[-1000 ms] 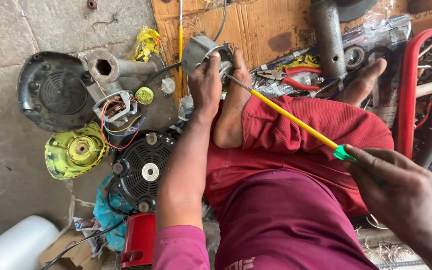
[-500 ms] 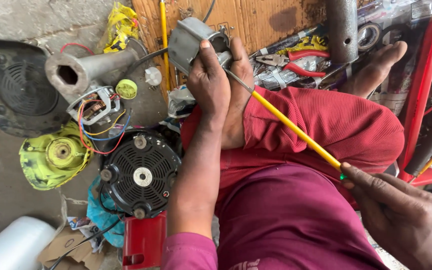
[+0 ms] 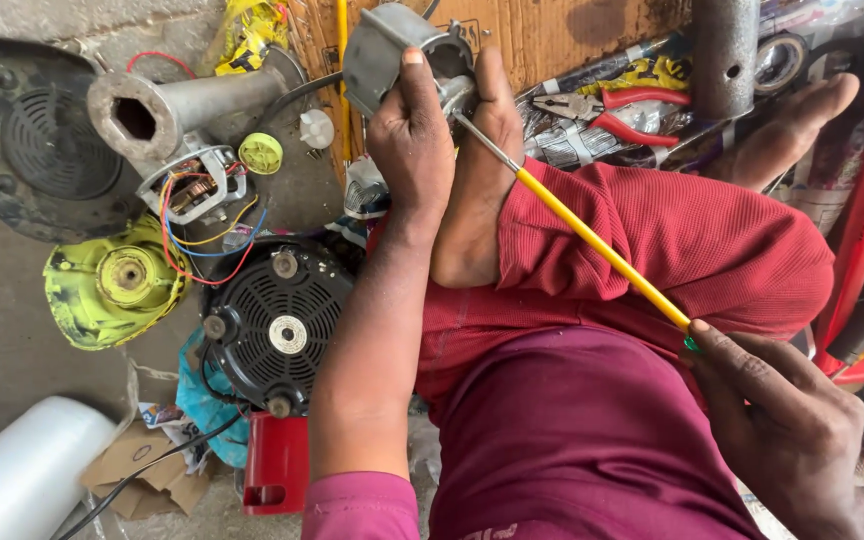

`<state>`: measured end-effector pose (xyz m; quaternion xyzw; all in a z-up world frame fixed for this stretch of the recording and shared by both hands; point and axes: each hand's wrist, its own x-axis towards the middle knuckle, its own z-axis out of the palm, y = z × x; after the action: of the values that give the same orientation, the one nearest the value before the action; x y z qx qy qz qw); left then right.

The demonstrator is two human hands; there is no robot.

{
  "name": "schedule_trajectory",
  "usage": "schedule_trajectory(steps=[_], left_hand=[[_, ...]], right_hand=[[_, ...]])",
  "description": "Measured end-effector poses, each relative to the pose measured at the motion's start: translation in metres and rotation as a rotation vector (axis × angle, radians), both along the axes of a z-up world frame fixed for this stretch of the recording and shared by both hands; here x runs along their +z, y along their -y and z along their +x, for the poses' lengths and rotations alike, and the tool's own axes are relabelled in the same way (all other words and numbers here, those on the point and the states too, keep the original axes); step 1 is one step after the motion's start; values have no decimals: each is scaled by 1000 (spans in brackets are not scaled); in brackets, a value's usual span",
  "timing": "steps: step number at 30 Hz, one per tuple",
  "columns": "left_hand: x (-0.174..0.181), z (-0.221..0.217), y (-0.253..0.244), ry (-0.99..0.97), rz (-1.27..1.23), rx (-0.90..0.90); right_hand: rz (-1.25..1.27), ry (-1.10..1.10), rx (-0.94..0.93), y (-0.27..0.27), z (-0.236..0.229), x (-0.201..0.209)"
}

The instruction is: The person sits on the floor and uses a screwdriver to adjust the internal components of a small electric motor. They repeatedly rotate the rotor and probe the commutator area while surrounded by other disassembled motor parts and tools.

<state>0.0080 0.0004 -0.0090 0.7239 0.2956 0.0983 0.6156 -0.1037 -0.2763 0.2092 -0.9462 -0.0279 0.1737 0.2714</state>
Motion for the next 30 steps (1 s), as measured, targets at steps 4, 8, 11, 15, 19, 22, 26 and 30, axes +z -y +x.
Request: schedule_trajectory(steps=[4,8,11,15,19,22,26,30], left_hand=[[1,2,-3,18,41,-32],[2,0,-6,-43,28,-40],[0,1,-7,-84,38,-44],[-2,0,-8,-66,48,-57],[-2,1,-10,-86,60,-70],[-3,1,-9,-85,36,-76],[-5,0,-9,-2,85,-66],[-8,-1,-13,-49,29,-97]], right_hand=[[23,35,-2,3,-10,-6],[64,-5,-35,7,-18,-12],[78,-36,-38,11,-21,-14],[99,-54,-37,13,-22,-15],[108,-76,-59,12,-21,-14],[53,-103,-63,9,-20,-12],[70,-148,-60,12,-14,-7],[60,-109,44,23,0,-3]])
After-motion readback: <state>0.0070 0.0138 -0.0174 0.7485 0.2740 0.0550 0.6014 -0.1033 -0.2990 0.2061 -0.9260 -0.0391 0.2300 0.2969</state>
